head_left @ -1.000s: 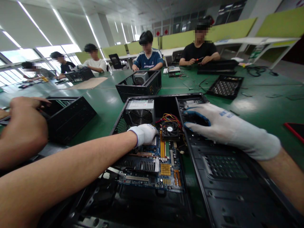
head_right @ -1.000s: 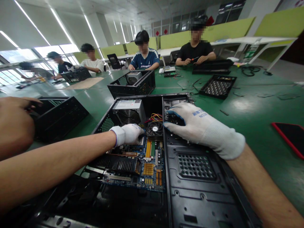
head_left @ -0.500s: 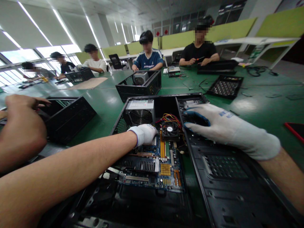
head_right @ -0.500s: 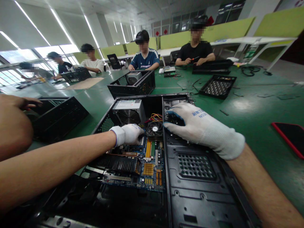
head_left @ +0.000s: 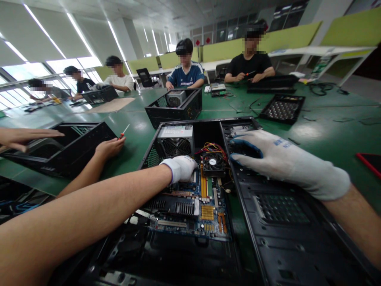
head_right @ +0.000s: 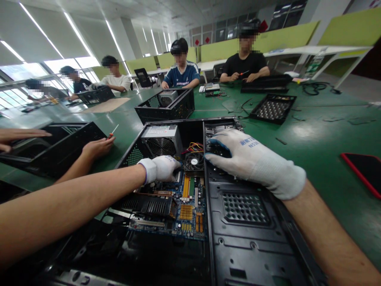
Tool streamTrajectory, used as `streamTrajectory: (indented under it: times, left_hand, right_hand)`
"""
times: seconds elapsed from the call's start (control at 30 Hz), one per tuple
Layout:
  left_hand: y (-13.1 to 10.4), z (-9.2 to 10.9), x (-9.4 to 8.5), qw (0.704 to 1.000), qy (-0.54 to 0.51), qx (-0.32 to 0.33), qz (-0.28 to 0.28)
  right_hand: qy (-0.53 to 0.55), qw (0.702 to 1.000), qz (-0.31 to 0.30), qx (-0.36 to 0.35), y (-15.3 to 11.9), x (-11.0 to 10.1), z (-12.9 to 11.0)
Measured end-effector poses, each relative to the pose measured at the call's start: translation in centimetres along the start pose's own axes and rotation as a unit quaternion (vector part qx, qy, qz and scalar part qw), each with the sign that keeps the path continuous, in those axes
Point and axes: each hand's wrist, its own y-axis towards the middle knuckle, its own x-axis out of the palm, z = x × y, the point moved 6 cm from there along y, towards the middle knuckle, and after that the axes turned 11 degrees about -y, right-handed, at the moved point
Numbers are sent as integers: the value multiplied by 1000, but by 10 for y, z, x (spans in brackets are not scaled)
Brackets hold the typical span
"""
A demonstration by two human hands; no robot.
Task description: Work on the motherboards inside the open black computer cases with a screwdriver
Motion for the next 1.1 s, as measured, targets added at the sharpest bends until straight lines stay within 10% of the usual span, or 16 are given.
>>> streamTrajectory:
  times: [1.1]
  left_hand:
    - [3, 4, 0, 999, 39, 14, -21]
  right_hand:
    - [-18, 1000, -4, 2, 1, 1, 0]
